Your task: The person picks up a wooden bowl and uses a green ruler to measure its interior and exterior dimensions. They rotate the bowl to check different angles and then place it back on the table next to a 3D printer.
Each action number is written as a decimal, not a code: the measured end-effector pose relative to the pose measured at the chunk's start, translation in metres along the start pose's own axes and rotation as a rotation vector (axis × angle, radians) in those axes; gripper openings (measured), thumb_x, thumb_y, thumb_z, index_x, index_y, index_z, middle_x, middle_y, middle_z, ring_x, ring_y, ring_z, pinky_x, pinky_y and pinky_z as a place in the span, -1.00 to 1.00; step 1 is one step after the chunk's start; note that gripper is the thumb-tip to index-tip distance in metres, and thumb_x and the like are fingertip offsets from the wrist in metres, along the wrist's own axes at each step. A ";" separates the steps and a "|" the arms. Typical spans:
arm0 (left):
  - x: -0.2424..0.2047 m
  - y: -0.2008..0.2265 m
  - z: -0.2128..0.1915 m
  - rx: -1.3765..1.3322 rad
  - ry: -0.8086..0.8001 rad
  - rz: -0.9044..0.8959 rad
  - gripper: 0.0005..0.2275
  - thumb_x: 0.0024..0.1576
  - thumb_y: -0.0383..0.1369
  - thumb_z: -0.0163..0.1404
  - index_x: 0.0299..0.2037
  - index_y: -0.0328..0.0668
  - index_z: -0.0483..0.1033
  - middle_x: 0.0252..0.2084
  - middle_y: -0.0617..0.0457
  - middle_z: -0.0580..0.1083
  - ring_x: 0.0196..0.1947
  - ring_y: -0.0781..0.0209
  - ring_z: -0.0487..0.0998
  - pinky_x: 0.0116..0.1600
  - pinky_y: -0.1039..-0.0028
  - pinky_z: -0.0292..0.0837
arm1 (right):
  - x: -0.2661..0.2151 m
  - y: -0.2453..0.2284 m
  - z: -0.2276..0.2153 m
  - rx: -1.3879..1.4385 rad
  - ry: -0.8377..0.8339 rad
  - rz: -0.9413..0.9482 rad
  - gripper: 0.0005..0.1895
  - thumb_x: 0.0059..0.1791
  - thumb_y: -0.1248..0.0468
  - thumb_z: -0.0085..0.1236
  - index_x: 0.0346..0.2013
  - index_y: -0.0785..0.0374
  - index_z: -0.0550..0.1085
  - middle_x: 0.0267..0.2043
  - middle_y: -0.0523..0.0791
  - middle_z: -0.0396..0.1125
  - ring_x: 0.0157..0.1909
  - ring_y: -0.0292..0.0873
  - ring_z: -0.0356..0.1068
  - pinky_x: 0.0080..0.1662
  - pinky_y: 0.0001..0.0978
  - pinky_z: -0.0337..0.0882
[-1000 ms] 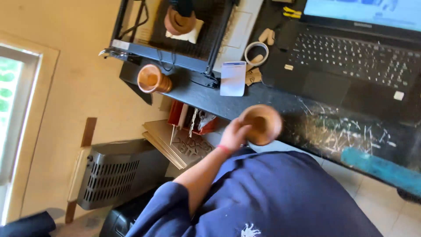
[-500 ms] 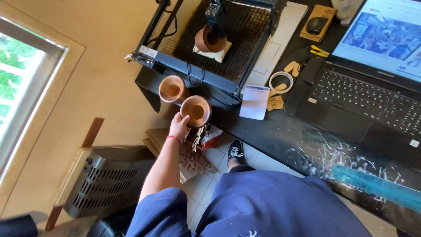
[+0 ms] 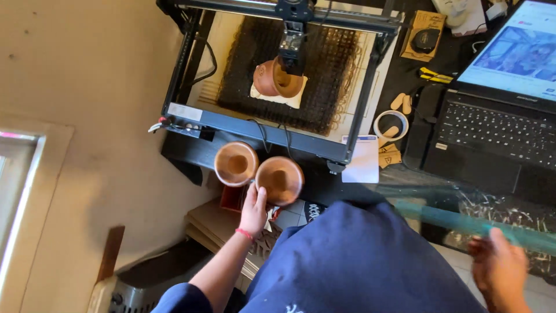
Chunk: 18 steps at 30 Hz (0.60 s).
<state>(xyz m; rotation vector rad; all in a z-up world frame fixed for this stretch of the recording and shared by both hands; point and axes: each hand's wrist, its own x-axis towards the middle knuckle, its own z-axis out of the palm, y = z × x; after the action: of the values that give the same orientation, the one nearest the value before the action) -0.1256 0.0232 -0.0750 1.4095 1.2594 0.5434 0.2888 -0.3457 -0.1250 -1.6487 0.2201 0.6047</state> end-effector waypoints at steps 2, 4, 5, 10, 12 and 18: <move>-0.006 0.000 -0.015 -0.087 -0.076 -0.082 -0.61 0.26 -0.16 -0.28 0.19 -0.18 0.31 -0.17 0.00 0.40 -0.24 0.26 0.33 -0.13 0.44 0.23 | 0.026 0.050 -0.007 0.091 0.012 0.148 -0.72 0.26 0.04 0.01 -0.31 -0.01 0.40 -0.33 -0.21 0.36 -0.32 -0.27 0.38 -0.16 -0.42 0.40; -0.016 -0.011 -0.032 -0.173 -0.154 -0.163 -0.58 0.25 -0.15 -0.30 0.23 -0.17 0.28 -0.42 0.05 0.36 -0.60 0.36 0.25 -0.52 0.55 0.22 | 0.032 0.082 -0.017 0.192 0.028 0.288 -0.73 0.21 -0.01 0.01 -0.33 -0.06 0.38 -0.30 -0.24 0.35 -0.27 -0.27 0.36 -0.04 -0.34 0.39; -0.019 -0.021 -0.043 -0.043 -0.164 -0.231 -0.62 0.24 -0.13 -0.26 0.13 -0.14 0.41 -0.43 0.09 0.42 -0.53 0.34 0.33 -0.41 0.54 0.30 | 0.030 0.089 -0.014 0.183 0.038 0.347 -0.71 0.19 -0.04 0.01 -0.35 -0.04 0.41 -0.31 -0.26 0.38 -0.27 -0.29 0.39 -0.07 -0.36 0.38; -0.025 -0.074 -0.088 0.498 -0.412 -0.154 -0.66 0.22 -0.03 -0.24 -0.27 -0.04 0.51 -0.43 0.07 0.51 -0.38 0.17 0.49 -0.17 0.38 0.37 | 0.018 0.100 -0.003 0.197 0.096 0.378 -0.77 0.16 -0.06 -0.01 -0.28 -0.09 0.38 -0.21 -0.28 0.37 -0.21 -0.27 0.34 0.01 -0.29 0.29; -0.014 -0.107 -0.090 0.658 -0.561 -0.246 -0.62 0.16 0.03 -0.16 -0.17 -0.02 0.58 -0.22 -0.07 0.64 -0.13 -0.03 0.63 -0.04 0.28 0.41 | 0.006 0.091 0.000 0.145 0.127 0.401 -0.72 0.13 0.00 -0.05 -0.14 0.14 0.32 0.02 -0.06 0.33 0.14 0.00 0.31 0.25 -0.05 0.24; 0.025 -0.270 -0.104 0.943 -0.765 -0.302 -0.72 -0.04 0.02 -0.03 -0.15 0.59 0.65 -0.07 0.20 0.59 -0.10 0.37 0.69 -0.01 0.51 0.51 | -0.022 0.032 0.060 0.124 0.228 0.462 -0.55 0.10 0.09 -0.08 0.12 0.39 0.32 0.16 0.09 0.31 0.14 0.07 0.31 0.20 -0.07 0.32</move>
<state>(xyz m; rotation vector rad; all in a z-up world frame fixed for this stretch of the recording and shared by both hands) -0.3105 0.0399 -0.2986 1.8518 1.0567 -0.8585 0.2392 -0.2979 -0.1447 -1.5513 0.8050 0.7295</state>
